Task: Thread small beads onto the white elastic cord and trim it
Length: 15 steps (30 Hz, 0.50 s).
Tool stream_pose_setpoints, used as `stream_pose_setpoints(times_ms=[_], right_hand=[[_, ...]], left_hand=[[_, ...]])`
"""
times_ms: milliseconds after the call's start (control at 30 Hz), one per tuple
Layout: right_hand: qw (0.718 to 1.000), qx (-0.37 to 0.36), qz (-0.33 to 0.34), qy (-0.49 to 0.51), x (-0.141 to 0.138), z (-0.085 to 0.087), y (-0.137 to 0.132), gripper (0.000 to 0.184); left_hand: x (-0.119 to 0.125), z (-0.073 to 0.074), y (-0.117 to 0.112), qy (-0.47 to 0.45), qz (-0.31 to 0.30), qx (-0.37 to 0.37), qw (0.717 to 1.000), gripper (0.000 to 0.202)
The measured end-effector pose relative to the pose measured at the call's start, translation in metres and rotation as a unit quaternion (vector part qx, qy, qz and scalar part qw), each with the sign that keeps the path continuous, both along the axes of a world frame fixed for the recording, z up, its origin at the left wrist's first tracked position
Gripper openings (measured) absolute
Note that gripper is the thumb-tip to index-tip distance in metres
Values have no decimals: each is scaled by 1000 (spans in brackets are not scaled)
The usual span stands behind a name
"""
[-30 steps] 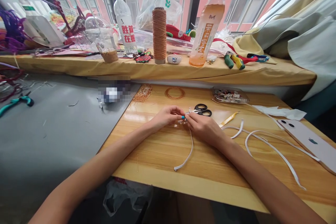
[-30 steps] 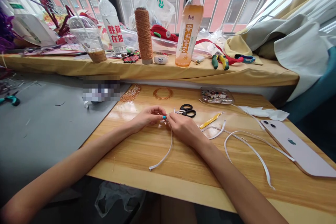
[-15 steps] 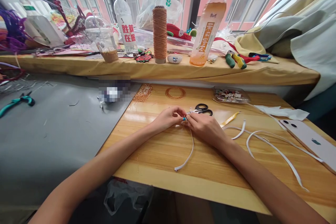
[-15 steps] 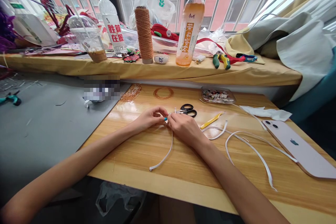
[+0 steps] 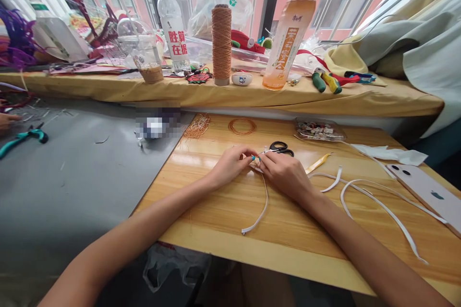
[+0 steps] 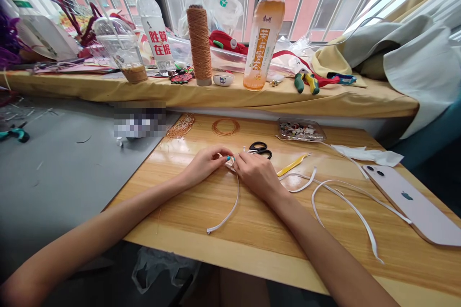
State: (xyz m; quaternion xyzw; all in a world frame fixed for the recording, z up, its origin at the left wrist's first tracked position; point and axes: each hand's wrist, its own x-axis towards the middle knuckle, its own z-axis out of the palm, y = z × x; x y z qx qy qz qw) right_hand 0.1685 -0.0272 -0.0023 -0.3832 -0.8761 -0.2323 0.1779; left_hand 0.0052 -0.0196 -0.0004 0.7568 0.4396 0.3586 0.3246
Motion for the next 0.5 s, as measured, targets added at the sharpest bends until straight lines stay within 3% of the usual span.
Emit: stream_pose_setpoints(times_ms=[267,367,500], right_hand=[[981,-81,-22,177,4,4,1,25],[941,-178,5,287,5,6,3,24],[859,-301,34,413,5,12,2,23]], left_hand=[[0,3,-1,49,-47,12,998,28],[0,0,-2,65,-61,32,995,40],[-1,-4,-2,77,-70,49,993,45]])
